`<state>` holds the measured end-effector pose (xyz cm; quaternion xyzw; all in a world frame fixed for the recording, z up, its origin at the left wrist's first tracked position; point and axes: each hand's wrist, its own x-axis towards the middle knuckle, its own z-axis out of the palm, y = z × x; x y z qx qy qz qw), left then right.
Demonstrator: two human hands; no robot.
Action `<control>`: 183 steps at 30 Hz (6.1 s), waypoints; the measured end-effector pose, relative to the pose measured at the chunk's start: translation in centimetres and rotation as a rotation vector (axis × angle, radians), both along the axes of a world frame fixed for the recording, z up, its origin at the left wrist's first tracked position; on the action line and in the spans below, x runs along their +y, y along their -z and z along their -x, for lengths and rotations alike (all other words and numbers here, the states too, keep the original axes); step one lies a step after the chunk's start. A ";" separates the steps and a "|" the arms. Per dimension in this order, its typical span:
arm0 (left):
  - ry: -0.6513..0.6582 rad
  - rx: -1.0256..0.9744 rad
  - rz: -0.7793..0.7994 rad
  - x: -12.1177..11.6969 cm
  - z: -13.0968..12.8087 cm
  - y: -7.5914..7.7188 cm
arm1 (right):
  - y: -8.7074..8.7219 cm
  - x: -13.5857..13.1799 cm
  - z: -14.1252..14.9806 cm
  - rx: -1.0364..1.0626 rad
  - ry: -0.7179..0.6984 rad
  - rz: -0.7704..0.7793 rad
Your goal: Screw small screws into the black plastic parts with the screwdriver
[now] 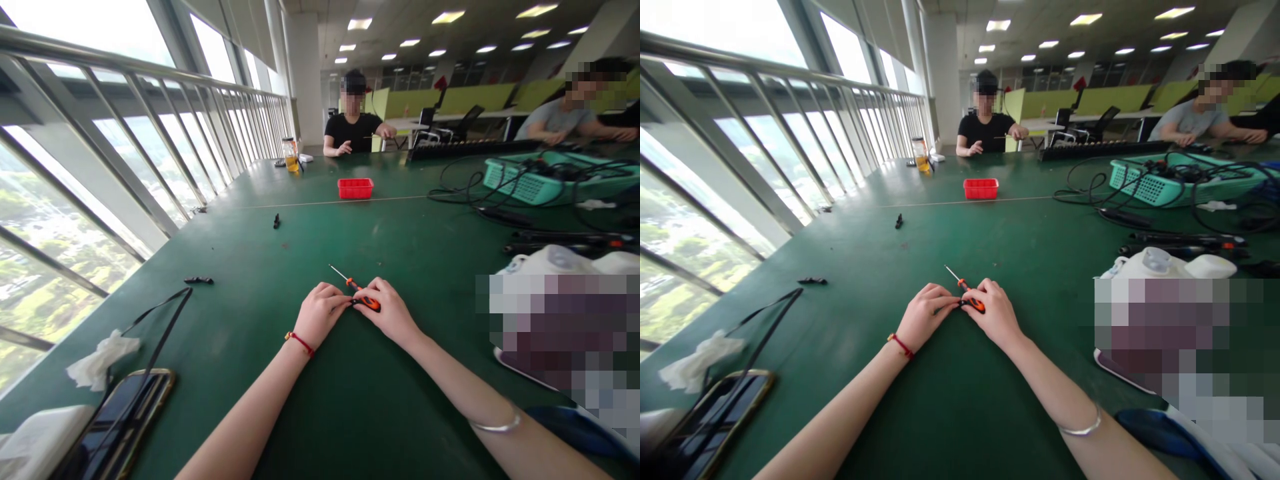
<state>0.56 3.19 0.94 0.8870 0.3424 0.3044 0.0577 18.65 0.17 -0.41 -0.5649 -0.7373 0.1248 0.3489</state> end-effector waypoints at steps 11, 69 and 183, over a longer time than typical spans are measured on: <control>0.017 0.118 -0.053 0.0 -0.3 -0.4 | -0.2 0.0 0.0 -0.013 0.014 0.006; -0.067 -0.043 -0.067 -0.4 0.2 -1.1 | -0.7 0.2 -0.6 0.422 0.167 0.051; -0.543 0.211 0.222 -0.8 19.5 -2.6 | -0.2 0.1 -0.6 0.327 0.139 -0.019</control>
